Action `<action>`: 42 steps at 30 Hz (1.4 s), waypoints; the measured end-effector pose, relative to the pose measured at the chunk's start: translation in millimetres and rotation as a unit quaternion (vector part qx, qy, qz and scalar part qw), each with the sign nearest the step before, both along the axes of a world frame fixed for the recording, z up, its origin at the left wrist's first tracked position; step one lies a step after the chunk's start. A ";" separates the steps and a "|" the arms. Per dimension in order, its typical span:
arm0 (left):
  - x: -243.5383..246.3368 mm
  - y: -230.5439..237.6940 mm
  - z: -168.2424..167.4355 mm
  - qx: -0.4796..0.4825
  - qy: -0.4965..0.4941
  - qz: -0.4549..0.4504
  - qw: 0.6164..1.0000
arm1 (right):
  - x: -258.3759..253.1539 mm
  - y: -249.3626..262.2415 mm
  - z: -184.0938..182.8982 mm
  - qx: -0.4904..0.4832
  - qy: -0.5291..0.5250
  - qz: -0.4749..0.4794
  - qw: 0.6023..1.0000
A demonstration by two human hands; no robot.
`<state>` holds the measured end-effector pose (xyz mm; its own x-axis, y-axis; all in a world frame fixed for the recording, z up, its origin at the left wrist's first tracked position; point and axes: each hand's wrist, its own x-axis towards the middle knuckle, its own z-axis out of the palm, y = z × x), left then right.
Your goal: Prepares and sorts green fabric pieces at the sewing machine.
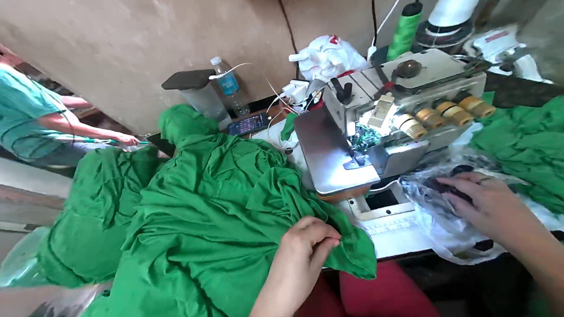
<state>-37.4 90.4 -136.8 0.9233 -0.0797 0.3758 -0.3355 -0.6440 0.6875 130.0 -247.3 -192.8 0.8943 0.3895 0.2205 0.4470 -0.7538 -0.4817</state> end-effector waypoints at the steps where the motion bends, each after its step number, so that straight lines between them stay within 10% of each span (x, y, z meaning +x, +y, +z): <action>1: -2.2 0.1 -1.0 -0.022 0.003 0.000 1.000 | -1.4 0.7 2.3 -0.007 0.001 0.000 1.000; 11: -16.8 -9.5 -12.9 -0.304 0.080 0.001 0.949 | -38.8 32.6 38.6 0.101 -0.092 0.018 0.990; 17: -13.2 -21.7 -16.6 -0.269 0.072 0.013 0.960 | -89.4 108.8 35.7 0.150 -0.053 0.203 0.966; 42: -16.5 -26.6 -21.3 -0.144 0.066 0.004 0.987 | -100.4 126.9 13.8 0.134 -0.066 0.284 0.947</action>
<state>-53.9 63.8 -158.1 0.9657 0.0213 0.2587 -0.2265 -0.4178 0.8798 29.6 -120.4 -179.0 0.5146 0.7139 0.4748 0.8136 -0.2319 -0.5332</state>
